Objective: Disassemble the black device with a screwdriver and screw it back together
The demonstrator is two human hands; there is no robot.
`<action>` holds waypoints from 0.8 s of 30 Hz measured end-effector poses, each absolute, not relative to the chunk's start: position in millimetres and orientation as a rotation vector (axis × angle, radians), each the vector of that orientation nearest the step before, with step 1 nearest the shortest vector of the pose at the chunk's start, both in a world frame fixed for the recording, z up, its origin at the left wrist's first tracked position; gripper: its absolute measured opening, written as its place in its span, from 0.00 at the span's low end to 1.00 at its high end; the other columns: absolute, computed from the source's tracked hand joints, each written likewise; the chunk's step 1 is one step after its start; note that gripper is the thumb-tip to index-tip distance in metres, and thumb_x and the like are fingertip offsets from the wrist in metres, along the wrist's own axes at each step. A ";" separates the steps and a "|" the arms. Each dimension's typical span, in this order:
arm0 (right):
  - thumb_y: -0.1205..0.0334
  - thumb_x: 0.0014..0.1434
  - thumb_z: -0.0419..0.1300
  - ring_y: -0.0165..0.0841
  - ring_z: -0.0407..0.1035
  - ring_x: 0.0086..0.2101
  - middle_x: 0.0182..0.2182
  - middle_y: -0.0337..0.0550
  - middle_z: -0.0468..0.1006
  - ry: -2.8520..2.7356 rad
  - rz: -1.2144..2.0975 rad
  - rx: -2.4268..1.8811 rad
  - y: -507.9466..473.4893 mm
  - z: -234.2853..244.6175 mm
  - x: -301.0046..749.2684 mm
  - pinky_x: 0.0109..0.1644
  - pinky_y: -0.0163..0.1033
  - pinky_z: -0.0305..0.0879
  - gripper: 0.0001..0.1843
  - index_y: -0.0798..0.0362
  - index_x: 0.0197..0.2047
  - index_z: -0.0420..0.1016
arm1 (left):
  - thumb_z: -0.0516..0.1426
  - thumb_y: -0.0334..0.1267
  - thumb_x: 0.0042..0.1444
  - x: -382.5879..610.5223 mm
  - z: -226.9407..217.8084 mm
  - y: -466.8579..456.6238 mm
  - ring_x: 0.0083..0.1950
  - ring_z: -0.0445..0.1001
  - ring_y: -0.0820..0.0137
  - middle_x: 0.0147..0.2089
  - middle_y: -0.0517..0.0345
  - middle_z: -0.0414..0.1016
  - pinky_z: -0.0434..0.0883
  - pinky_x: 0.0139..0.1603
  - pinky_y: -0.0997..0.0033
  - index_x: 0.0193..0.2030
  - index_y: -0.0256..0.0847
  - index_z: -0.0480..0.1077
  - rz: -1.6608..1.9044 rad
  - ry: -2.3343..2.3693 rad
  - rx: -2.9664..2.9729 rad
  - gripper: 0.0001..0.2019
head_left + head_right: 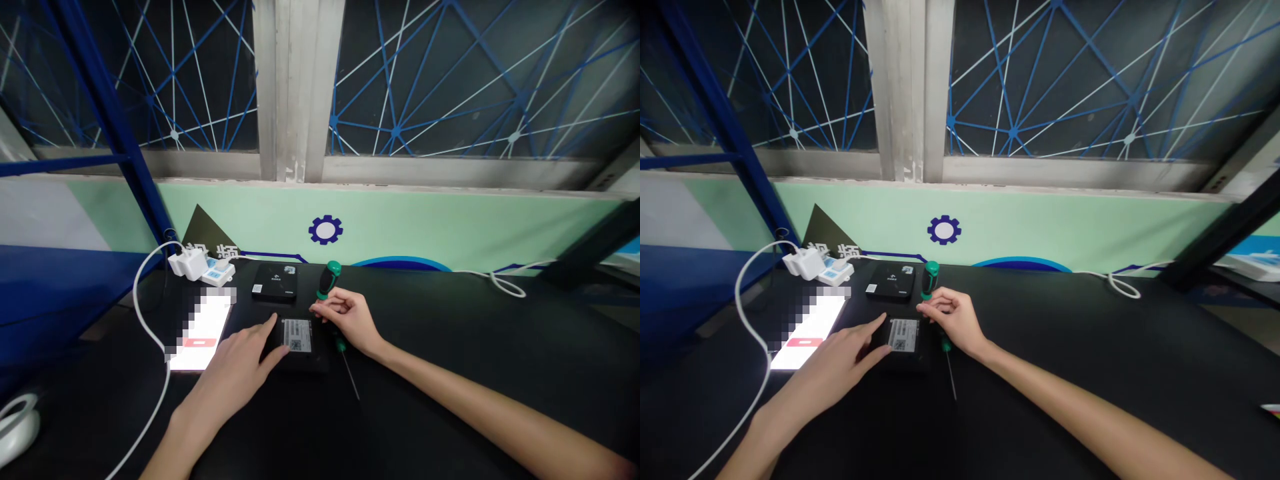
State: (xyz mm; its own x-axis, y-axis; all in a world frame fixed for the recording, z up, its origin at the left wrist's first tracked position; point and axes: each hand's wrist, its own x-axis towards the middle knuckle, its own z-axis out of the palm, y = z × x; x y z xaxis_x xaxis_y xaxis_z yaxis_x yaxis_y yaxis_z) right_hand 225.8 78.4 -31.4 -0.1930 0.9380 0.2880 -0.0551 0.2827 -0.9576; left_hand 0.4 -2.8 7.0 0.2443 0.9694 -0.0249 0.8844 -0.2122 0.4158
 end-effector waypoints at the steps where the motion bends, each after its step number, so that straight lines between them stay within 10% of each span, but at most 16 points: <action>1: 0.50 0.47 0.74 0.33 0.74 0.25 0.26 0.43 0.81 -1.467 1.141 -0.863 78.0 -31.3 225.8 0.28 0.36 0.71 0.19 0.53 0.26 0.73 | 0.48 0.54 0.67 0.9 7.4 -2.8 0.57 0.74 0.53 0.59 0.43 0.74 0.71 0.50 0.59 0.72 0.41 0.55 0.331 1.714 2.182 0.32; 24: 0.47 0.61 0.63 0.32 0.72 0.28 0.33 0.47 0.82 -1.509 1.002 -0.814 74.2 -32.4 227.9 0.30 0.37 0.72 0.17 0.54 0.38 0.78 | 0.45 0.61 0.65 -5.7 -4.8 1.9 0.47 0.77 0.53 0.45 0.47 0.77 0.70 0.43 0.60 0.74 0.44 0.49 0.283 1.723 2.163 0.36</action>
